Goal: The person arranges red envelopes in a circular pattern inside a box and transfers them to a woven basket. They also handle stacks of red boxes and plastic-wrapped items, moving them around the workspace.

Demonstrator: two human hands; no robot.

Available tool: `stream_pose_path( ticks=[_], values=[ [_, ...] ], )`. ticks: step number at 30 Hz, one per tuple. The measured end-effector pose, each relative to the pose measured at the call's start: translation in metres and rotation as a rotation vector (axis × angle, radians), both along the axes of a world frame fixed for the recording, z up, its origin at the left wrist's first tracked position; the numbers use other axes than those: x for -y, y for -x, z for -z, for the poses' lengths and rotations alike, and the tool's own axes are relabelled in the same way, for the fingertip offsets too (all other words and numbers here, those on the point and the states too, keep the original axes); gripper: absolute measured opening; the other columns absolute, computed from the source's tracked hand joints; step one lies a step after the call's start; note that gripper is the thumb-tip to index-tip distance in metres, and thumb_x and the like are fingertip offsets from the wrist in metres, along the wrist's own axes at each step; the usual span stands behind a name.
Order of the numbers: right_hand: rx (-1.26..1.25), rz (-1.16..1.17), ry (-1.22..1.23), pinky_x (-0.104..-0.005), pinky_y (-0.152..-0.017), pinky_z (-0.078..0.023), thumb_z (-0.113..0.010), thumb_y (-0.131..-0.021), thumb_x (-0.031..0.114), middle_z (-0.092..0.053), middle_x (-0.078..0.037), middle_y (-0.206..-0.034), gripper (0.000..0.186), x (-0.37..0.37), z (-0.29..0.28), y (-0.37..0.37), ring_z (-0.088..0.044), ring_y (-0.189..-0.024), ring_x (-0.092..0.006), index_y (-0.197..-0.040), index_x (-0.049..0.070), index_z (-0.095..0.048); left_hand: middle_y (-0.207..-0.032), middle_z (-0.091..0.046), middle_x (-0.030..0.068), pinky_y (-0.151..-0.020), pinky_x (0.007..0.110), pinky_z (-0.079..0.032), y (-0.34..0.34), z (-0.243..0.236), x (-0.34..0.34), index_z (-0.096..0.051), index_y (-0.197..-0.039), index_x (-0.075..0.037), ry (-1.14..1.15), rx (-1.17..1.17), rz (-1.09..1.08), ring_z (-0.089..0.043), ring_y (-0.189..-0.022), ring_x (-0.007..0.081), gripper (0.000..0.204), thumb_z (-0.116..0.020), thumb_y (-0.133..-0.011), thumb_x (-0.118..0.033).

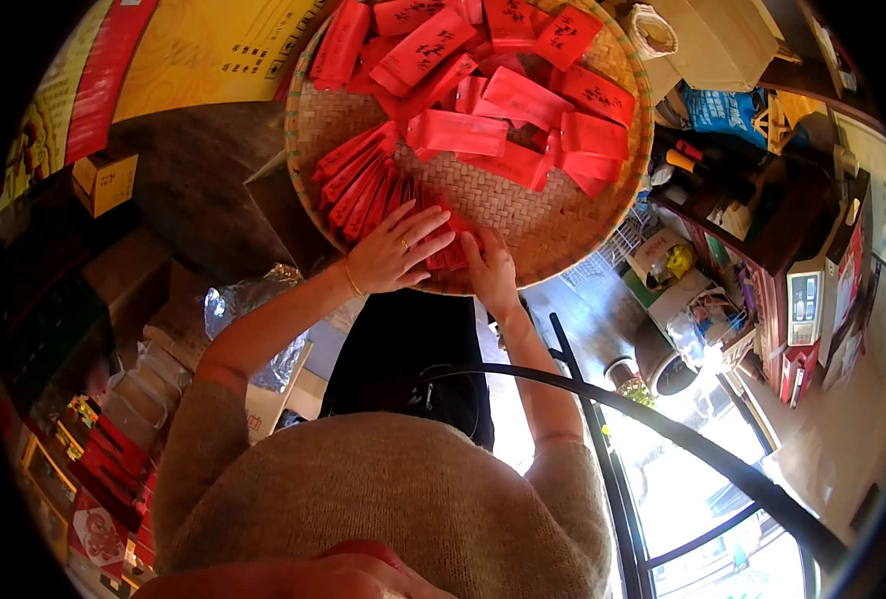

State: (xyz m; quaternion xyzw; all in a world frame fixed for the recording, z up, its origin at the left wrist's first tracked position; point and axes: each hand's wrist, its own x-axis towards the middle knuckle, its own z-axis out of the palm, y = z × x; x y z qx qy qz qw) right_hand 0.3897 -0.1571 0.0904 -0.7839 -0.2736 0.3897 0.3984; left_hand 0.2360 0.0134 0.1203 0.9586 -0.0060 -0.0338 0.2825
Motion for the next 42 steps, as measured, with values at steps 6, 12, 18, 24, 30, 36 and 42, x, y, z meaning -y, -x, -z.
stream_pose_path(
  ticks=[6, 12, 18, 24, 30, 36, 42],
  values=[
    [0.010, -0.058, -0.047, -0.0471, -0.082, -0.047, -0.050, -0.099, 0.014, -0.060, -0.024, -0.105, 0.022, 0.011, 0.017, 0.000, -0.056, -0.097, -0.0432, -0.105, -0.001, -0.065, -0.158, -0.033, 0.0087, -0.120, 0.055, -0.017, -0.013, 0.005, 0.012, -0.039, -0.150, -0.016, -0.012, 0.012, 0.096, -0.030, -0.146, 0.0276, 0.074, -0.065, -0.086, -0.042],
    [0.740, -0.194, -0.076, -0.0506, -0.086, -0.048, -0.053, -0.092, 0.007, -0.057, -0.020, -0.117, 0.032, -0.037, -0.021, -0.061, -0.057, -0.100, -0.0420, -0.122, 0.002, -0.058, -0.156, -0.036, 0.0096, -0.119, 0.056, -0.017, -0.011, 0.009, 0.015, -0.043, -0.147, -0.015, -0.068, -0.044, 0.099, -0.030, -0.146, 0.0273, 0.070, -0.064, -0.086, -0.044],
    [0.939, -0.454, 0.195, -0.0458, -0.080, -0.056, -0.064, -0.081, 0.007, -0.055, -0.014, -0.127, 0.061, -0.050, 0.017, -0.113, -0.065, -0.095, -0.0357, -0.140, 0.009, -0.046, -0.156, -0.036, 0.0099, -0.120, 0.056, -0.018, -0.013, 0.009, 0.015, -0.043, -0.147, -0.015, -0.080, -0.035, 0.117, -0.030, -0.146, 0.0272, 0.070, -0.063, -0.087, -0.045],
    [0.527, -0.417, 0.197, -0.0383, -0.067, -0.056, -0.067, -0.086, 0.015, -0.064, -0.011, -0.109, 0.051, -0.020, -0.018, -0.098, -0.066, -0.081, -0.0267, -0.135, 0.011, -0.055, -0.157, -0.034, 0.0101, -0.120, 0.055, -0.017, -0.011, 0.010, 0.015, -0.043, -0.147, -0.015, -0.080, -0.033, 0.105, -0.030, -0.146, 0.0271, 0.069, -0.062, -0.088, -0.047],
    [-0.503, -0.148, 0.290, -0.0372, -0.078, -0.053, -0.064, -0.091, 0.025, -0.070, -0.015, -0.094, 0.036, 0.008, -0.005, -0.078, -0.066, -0.084, -0.0281, -0.120, 0.003, -0.067, -0.158, -0.032, 0.0105, -0.120, 0.055, -0.016, -0.012, 0.011, 0.015, -0.041, -0.148, -0.014, -0.073, -0.038, 0.105, -0.027, -0.147, 0.0273, 0.072, -0.064, -0.087, -0.045],
    [-0.097, -0.346, -0.001, -0.0387, -0.086, -0.052, -0.057, -0.095, 0.021, -0.065, -0.014, -0.107, 0.033, 0.013, 0.002, -0.059, -0.066, -0.094, -0.0330, -0.121, 0.003, -0.066, -0.160, -0.029, 0.0092, -0.120, 0.058, -0.014, -0.025, -0.005, 0.015, -0.038, -0.151, -0.015, 0.020, -0.013, 0.095, -0.026, -0.148, 0.0264, 0.082, -0.070, -0.081, -0.042],
    [0.307, -0.389, -0.005, -0.0402, -0.083, -0.054, -0.068, -0.084, 0.014, -0.057, -0.015, -0.120, 0.039, -0.052, -0.014, -0.091, -0.064, -0.102, -0.0348, -0.121, 0.004, -0.062, -0.160, -0.029, 0.0083, -0.120, 0.059, -0.014, -0.023, 0.008, 0.022, -0.036, -0.152, -0.015, -0.015, -0.079, 0.088, -0.027, -0.148, 0.0253, 0.087, -0.072, -0.078, -0.044]
  ],
)
